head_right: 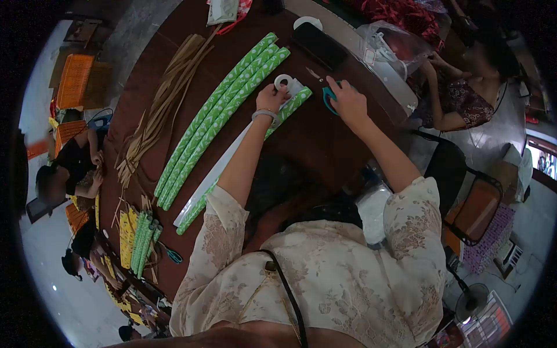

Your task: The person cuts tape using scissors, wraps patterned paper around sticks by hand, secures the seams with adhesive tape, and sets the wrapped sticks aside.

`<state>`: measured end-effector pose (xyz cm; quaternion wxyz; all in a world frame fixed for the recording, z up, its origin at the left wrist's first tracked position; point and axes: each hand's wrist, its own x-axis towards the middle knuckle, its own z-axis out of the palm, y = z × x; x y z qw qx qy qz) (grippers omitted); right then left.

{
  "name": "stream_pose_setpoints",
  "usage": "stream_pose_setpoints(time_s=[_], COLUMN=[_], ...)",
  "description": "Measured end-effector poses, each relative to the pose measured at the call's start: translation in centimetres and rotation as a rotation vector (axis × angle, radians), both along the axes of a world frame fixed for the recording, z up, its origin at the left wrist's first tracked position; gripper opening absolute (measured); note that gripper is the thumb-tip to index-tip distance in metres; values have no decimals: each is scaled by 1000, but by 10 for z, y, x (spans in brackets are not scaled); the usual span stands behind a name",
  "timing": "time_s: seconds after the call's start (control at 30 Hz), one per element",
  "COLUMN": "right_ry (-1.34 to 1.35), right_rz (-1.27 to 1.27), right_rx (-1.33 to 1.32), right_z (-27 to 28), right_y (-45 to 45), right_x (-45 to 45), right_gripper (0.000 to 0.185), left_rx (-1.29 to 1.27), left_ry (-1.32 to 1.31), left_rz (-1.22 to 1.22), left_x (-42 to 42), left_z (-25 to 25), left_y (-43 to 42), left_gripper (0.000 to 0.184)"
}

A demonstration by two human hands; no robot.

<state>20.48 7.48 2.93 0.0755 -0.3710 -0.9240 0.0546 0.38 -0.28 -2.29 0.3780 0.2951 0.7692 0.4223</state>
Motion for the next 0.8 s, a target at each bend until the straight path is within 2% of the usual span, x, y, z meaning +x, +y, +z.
stream_pose_setpoints(time_s=[0.07, 0.1, 0.13, 0.17, 0.23, 0.27, 0.33, 0.37, 0.4, 0.43, 0.47, 0.5, 0.53, 0.6, 0.67, 0.73, 0.8], right_ry=[74, 73, 100, 126, 139, 156, 139, 22, -96, -101, -218, -334, -339, -304, 65, 409, 474], right_rz=[-129, -123, -225, -325, -388, -462, -431, -408, -385, -370, -367, -365, -348, -265, -73, 64, 45], right_rx=[-81, -81, -105, -132, -118, -98, -42, -40, -38, -31, -55, -78, -71, 94, -30, -308, -539], right_z=[10, 10, 8, 5, -4, -10, -27, -32, -33, -30, -27, -24, -10, 13, 7, -7, -26], right_y=[-5, -7, -8, -7, -4, -1, 9, 13, 17, 20, 23, 26, 25, 19, 30, 38, 44], right_x=[12, 20, 30, 39, 54, 62, 76, 80, 83, 83, 83, 81, 70, 46, 16, -19, -48], right_gripper=[50, 50, 51, 52, 52, 53, 51, 49, 48, 48, 41, 35, 35, 21, 14, 17, 20], left_rx=[44, 87, 127, 287, 557, 571, 483, 378, 378, 228, 72, -51, -56, 165, 191, 222, 288], left_ry=[-104, 70, 244, 313, 420, 519, 640, 710, 707, 830, 947, 938, 933, 1074, 1002, 926, 860], left_rz=[51, 72, 94, 109, -74, -167, -307, -466, -450, -517, -581, -614, -596, -441, -464, -489, -415], left_x=[3, 10, 17, 27, 41, 52, 72, 77, 83, 89, 94, 97, 98, 99, 94, 89, 79], left_z=[-3, 12, 27, 37, 43, 43, 38, 33, 24, 17, 10, 14, 16, 20, 40, 49, 52], left_y=[2, 0, -1, -1, 0, -2, -5, -7, -11, -15, -17, -21, -26, -38, -50, -67, -89], left_gripper=[21, 18, 16, 15, 19, 21, 22, 25, 25, 27, 29, 34, 34, 32, 31, 31, 27])
